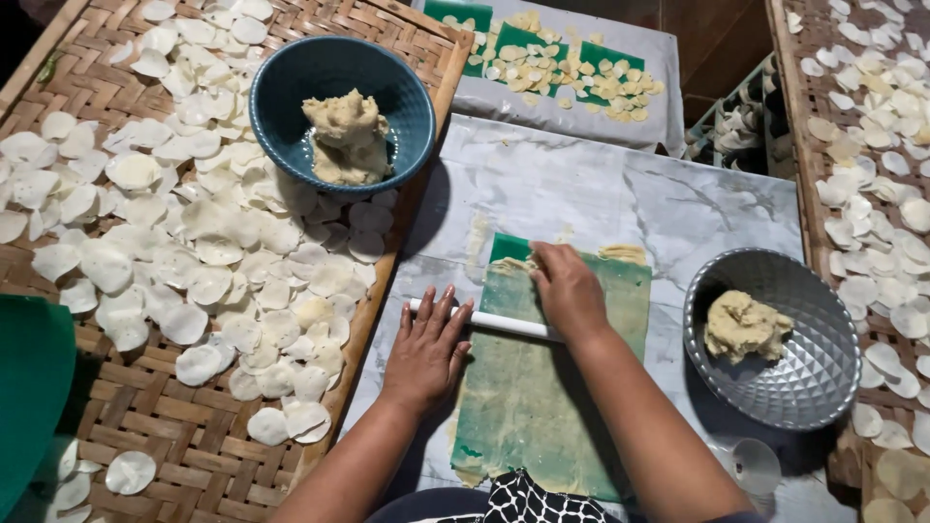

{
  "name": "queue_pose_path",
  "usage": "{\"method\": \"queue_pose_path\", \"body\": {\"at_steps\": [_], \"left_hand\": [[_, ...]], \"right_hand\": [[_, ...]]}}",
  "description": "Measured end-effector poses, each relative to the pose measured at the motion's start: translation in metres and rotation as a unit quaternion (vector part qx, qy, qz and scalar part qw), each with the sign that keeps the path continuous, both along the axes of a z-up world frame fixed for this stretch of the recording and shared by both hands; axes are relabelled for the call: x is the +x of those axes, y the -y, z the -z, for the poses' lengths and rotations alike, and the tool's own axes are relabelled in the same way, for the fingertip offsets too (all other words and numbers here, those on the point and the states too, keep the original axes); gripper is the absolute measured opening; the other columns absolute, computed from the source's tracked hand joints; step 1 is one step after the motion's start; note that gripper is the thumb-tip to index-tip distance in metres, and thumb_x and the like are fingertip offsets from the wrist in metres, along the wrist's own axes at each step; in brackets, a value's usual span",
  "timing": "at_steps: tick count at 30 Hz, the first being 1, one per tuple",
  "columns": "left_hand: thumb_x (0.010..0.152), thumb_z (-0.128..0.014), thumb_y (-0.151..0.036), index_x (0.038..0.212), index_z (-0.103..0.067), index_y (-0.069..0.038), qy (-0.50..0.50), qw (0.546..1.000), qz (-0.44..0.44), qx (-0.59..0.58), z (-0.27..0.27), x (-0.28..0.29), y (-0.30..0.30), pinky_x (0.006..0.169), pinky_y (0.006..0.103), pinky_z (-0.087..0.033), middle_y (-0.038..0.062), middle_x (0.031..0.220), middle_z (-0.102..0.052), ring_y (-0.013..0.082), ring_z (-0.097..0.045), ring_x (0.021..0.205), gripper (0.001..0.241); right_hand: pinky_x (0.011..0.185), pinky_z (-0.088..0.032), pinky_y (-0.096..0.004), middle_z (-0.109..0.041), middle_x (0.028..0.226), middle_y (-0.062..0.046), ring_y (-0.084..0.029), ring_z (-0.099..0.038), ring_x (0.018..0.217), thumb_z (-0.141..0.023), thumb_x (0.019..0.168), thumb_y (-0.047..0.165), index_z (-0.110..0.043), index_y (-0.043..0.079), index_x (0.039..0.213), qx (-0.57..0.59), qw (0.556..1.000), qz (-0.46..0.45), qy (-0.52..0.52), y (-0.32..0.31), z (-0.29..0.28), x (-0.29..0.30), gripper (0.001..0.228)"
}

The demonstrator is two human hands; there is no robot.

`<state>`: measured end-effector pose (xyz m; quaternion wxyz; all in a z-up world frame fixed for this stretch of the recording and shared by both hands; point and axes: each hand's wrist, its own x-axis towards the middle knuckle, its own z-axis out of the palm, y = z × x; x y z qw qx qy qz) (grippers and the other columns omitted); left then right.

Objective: Rolling out small pieces of dough into thin sheets using a rolling pin

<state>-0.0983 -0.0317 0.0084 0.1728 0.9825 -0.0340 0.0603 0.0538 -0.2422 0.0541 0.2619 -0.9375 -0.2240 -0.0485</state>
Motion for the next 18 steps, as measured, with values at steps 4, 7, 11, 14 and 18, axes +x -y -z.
{"method": "queue_pose_path", "body": {"at_steps": [4, 7, 11, 14, 18], "left_hand": [[0.105, -0.038, -0.053, 0.161, -0.03, -0.032, 0.016, 1.0, 0.005, 0.004, 0.004, -0.001, -0.002, 0.123, 0.0559, -0.009, 0.005, 0.169, -0.024, 0.0306, -0.012, 0.157, 0.061], [0.105, -0.039, -0.052, 0.16, -0.033, -0.031, 0.036, 0.999, 0.005, 0.007, -0.002, 0.0, -0.003, 0.123, 0.0555, -0.01, 0.005, 0.169, -0.026, 0.0306, -0.014, 0.157, 0.06], [0.105, -0.038, -0.052, 0.161, -0.032, -0.031, 0.025, 1.0, 0.008, -0.004, -0.003, 0.0, -0.003, 0.123, 0.0557, -0.009, 0.005, 0.168, -0.026, 0.0308, -0.013, 0.157, 0.06], [0.105, -0.039, -0.051, 0.161, -0.032, -0.031, 0.032, 0.999, 0.008, -0.001, -0.002, -0.001, -0.002, 0.123, 0.0556, -0.009, 0.005, 0.168, -0.027, 0.0306, -0.013, 0.157, 0.06], [0.106, -0.037, -0.048, 0.161, -0.031, -0.032, 0.036, 0.999, 0.007, -0.008, 0.005, 0.001, -0.004, 0.123, 0.0549, -0.008, 0.003, 0.168, -0.026, 0.0289, -0.012, 0.157, 0.057]], "right_hand": [[0.084, -0.054, -0.041, -0.066, 0.102, 0.002, -0.026, -0.066, 0.107, -0.077, 0.085, 0.026, -0.071, 0.023, 0.098, -0.087, 0.993, -0.024, 0.077, -0.027, 0.045, 0.006, 0.015], [0.067, -0.058, -0.045, -0.053, 0.102, -0.009, -0.039, -0.064, 0.097, -0.078, 0.082, 0.014, -0.068, 0.009, 0.081, -0.028, 0.987, -0.047, 0.153, -0.039, 0.038, -0.003, 0.011], [0.072, -0.057, -0.042, -0.057, 0.096, -0.009, -0.036, -0.064, 0.095, -0.066, 0.091, 0.015, -0.067, 0.01, 0.089, -0.06, 0.992, -0.038, 0.1, -0.032, 0.038, -0.002, 0.005], [0.074, -0.052, -0.041, -0.054, 0.093, -0.003, -0.031, -0.061, 0.094, -0.065, 0.089, 0.018, -0.062, 0.016, 0.087, -0.07, 0.99, -0.021, 0.122, -0.028, 0.039, -0.003, 0.004], [0.076, -0.048, -0.036, -0.055, 0.086, 0.004, -0.022, -0.06, 0.089, -0.065, 0.089, 0.021, -0.065, 0.025, 0.08, -0.086, 0.979, -0.012, 0.185, -0.025, 0.048, -0.003, 0.01]]}}
